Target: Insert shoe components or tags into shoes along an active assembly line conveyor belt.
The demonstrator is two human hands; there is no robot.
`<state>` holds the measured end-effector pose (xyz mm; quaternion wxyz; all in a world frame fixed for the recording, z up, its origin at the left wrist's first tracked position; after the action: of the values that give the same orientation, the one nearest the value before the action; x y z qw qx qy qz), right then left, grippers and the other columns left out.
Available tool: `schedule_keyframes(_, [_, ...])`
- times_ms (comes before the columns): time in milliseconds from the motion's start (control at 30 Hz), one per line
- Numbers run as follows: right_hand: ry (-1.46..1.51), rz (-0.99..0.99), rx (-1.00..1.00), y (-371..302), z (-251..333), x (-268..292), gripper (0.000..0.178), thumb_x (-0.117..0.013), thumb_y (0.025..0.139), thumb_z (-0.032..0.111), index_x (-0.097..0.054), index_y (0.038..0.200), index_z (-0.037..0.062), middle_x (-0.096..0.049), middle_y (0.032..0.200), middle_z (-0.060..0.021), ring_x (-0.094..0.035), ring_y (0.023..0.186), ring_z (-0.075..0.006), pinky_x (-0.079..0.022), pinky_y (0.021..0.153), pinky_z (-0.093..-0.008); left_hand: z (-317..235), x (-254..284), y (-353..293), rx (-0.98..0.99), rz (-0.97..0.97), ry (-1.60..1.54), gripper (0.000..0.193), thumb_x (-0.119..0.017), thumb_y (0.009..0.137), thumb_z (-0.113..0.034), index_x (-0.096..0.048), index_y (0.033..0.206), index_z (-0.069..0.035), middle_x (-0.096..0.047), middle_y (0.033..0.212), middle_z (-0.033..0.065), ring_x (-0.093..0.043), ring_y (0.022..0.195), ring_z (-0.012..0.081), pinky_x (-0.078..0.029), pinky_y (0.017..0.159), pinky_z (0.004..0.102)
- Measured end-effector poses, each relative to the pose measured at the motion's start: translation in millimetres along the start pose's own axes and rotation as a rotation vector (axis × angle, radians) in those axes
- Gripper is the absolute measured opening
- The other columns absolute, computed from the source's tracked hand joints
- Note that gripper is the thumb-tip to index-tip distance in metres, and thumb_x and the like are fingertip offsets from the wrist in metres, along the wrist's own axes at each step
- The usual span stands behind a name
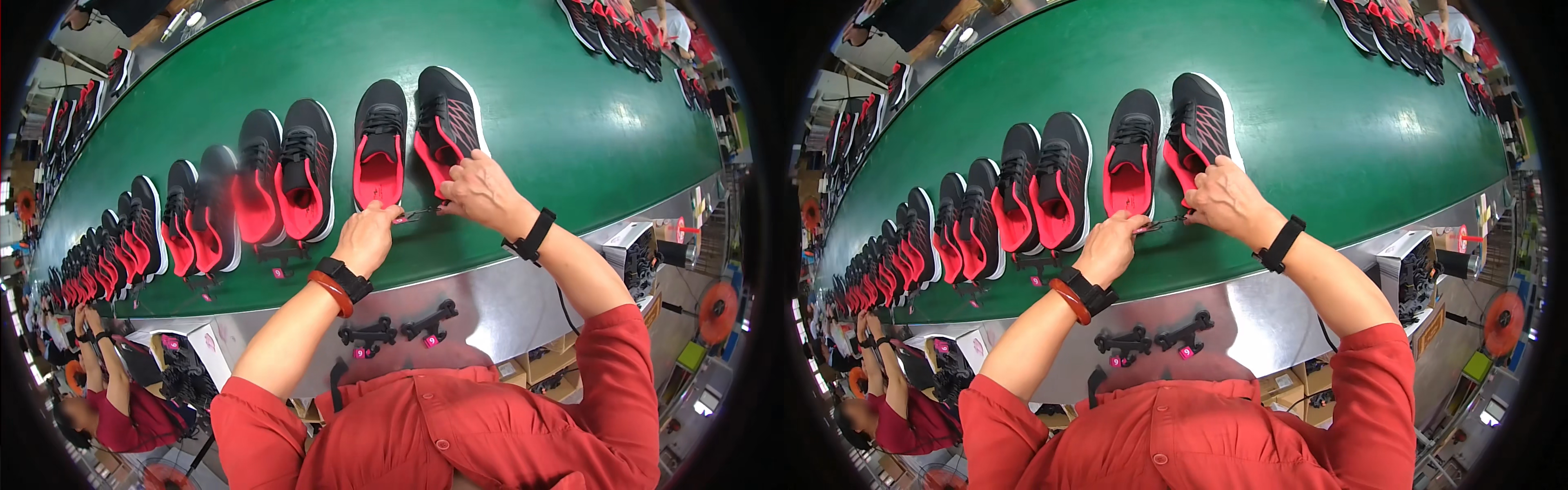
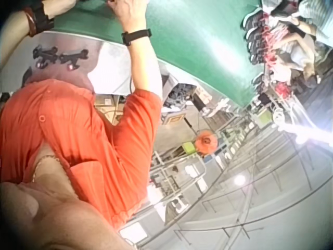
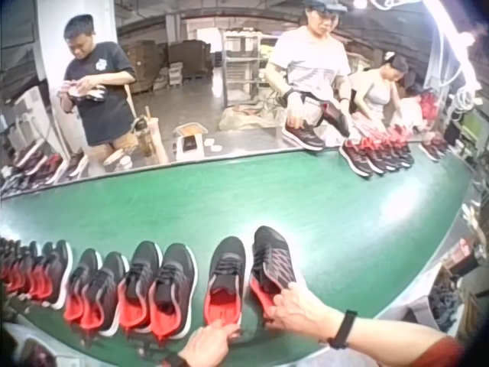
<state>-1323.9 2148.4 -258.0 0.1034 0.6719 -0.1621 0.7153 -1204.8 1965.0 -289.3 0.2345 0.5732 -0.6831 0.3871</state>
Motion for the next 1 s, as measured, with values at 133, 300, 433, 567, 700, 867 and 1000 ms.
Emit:
schedule_keyframes(133, [0.010,-0.029,0.002,-1,-3,-1,0.031,-0.074,0.071,0.046,-0.066,0.077,0.0160,-0.056,0.069,-0.0017,-0.057,0.071,-0.0189,-0.040,0.071,-0.0339,-4,-6,0,0.014,-0.024,-0.005,0.029,-0.050,0.086,0.001,-0.066,0.108,-0.008,-0.063,0.092,0.0209,-0.063,0.082,0.0432,-0.050,0.073,0.0504])
schedule_keyframes(300, [0.011,0.013,0.016,-1,-1,1,0.031,-0.075,0.071,0.045,-0.066,0.076,0.0157,-0.056,0.069,-0.0016,-0.057,0.071,-0.0186,-0.040,0.071,-0.0338,-5,-9,-2,0.019,-0.050,0.001,0.028,-0.050,0.085,0.001,-0.066,0.107,-0.007,-0.063,0.092,0.0211,-0.063,0.081,0.0430,-0.050,0.073,0.0505])
schedule_keyframes(433, [0.010,0.007,0.034,1,-1,1,0.031,-0.075,0.070,0.044,-0.066,0.075,0.0155,-0.057,0.068,-0.0015,-0.057,0.071,-0.0186,-0.040,0.071,-0.0339,-5,-9,-3,0.028,-0.060,-0.002,0.029,-0.051,0.085,0.001,-0.066,0.108,-0.007,-0.063,0.091,0.0209,-0.063,0.081,0.0426,-0.050,0.072,0.0507])
schedule_keyframes(567, [0.014,0.008,0.038,2,-1,1,0.030,-0.076,0.068,0.043,-0.066,0.073,0.0155,-0.057,0.068,-0.0014,-0.058,0.071,-0.0188,-0.040,0.071,-0.0341,-2,-12,-5,0.041,-0.059,0.018,0.030,-0.051,0.085,0.001,-0.066,0.108,-0.007,-0.063,0.092,0.0208,-0.063,0.081,0.0424,-0.051,0.072,0.0505])
schedule_keyframes(700, [0.008,-0.001,0.041,5,2,-2,0.028,-0.076,0.068,0.042,-0.067,0.072,0.0165,-0.058,0.067,-0.0007,-0.058,0.071,-0.0180,-0.039,0.071,-0.0336,-4,-13,-5,0.050,-0.057,0.021,0.030,-0.051,0.085,0.001,-0.066,0.109,-0.008,-0.063,0.093,0.0207,-0.063,0.081,0.0422,-0.051,0.072,0.0503])
schedule_keyframes(867, [-0.050,0.053,0.074,12,9,-5,0.018,-0.074,0.071,0.036,-0.068,0.070,0.0197,-0.062,0.066,0.0002,-0.061,0.072,-0.0169,-0.037,0.071,-0.0325,-3,-13,-6,0.056,-0.061,0.027,0.030,-0.052,0.085,0.000,-0.066,0.110,-0.008,-0.063,0.092,0.0206,-0.063,0.082,0.0425,-0.051,0.073,0.0495])
schedule_keyframes(1000, [-0.091,0.124,0.091,19,14,-14,0.009,-0.072,0.070,0.025,-0.066,0.068,0.0190,-0.062,0.065,-0.0012,-0.061,0.070,-0.0180,-0.037,0.070,-0.0331,-5,-9,-5,0.028,-0.067,-0.146,0.032,-0.054,0.082,0.004,-0.065,0.110,-0.006,-0.062,0.102,0.0216,-0.063,0.092,0.0411,-0.052,0.077,0.0438])
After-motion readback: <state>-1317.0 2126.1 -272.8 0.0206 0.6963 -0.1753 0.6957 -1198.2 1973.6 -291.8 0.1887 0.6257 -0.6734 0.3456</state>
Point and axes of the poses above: each hand's wrist, its own y-axis towards the middle knuckle, its own x-axis out of the back of the hand, z = x × y, the point moved 2 cm from there along y, towards the middle knuckle
